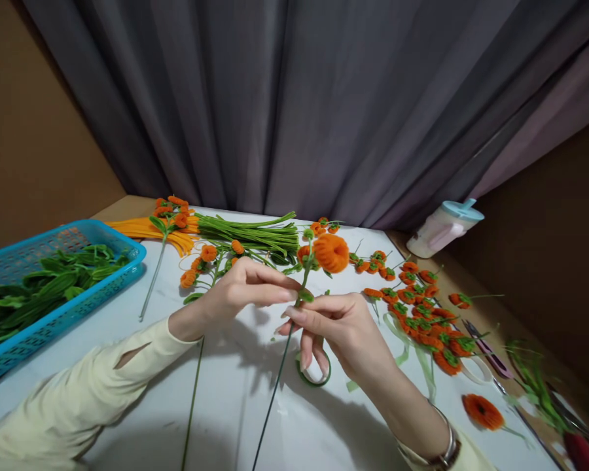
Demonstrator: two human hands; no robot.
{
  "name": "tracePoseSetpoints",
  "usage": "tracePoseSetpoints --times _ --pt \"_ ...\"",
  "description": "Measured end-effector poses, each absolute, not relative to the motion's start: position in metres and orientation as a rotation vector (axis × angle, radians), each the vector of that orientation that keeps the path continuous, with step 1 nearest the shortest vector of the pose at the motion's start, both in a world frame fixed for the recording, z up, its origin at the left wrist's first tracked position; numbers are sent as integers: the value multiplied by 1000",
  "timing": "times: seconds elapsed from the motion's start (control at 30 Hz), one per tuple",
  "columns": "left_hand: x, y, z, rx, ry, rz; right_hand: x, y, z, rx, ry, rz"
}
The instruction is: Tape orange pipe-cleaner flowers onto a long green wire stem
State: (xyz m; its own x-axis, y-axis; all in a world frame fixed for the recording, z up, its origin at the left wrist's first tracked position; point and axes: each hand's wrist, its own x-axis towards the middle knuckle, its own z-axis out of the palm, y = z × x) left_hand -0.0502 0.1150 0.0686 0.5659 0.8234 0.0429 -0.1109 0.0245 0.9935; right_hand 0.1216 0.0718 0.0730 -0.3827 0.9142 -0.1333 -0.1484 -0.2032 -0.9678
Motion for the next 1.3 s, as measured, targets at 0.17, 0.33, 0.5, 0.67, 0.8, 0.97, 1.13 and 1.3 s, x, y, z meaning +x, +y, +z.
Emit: tracePoseSetpoints --times 0.17,0.33,0.5,0.67,0.8,0.97,1.13,1.3 --pt "-49 106 75 1543 810 667 117 63 81 -1131 -1304 1486" --pt "-43 98 78 1728 927 635 114 59 86 -1254 -1335 1370" --pt "-39 98 74 1655 935 680 114 59 87 -1315 -1319 1366" --pt "-38 101 67 1603 893 719 120 67 85 -1283 -1328 1485" --pt "-35 102 63 1624 888 757 129 72 82 -1229 -1316 1586" --pt "-31 104 55 1703 898 841 137 74 73 -1182 -1360 1633" --pt "-30 106 51 1673 948 816 147 74 69 -1263 -1622 1458" --pt "-29 106 49 1611 946 797 205 87 82 -1559 -1923 904"
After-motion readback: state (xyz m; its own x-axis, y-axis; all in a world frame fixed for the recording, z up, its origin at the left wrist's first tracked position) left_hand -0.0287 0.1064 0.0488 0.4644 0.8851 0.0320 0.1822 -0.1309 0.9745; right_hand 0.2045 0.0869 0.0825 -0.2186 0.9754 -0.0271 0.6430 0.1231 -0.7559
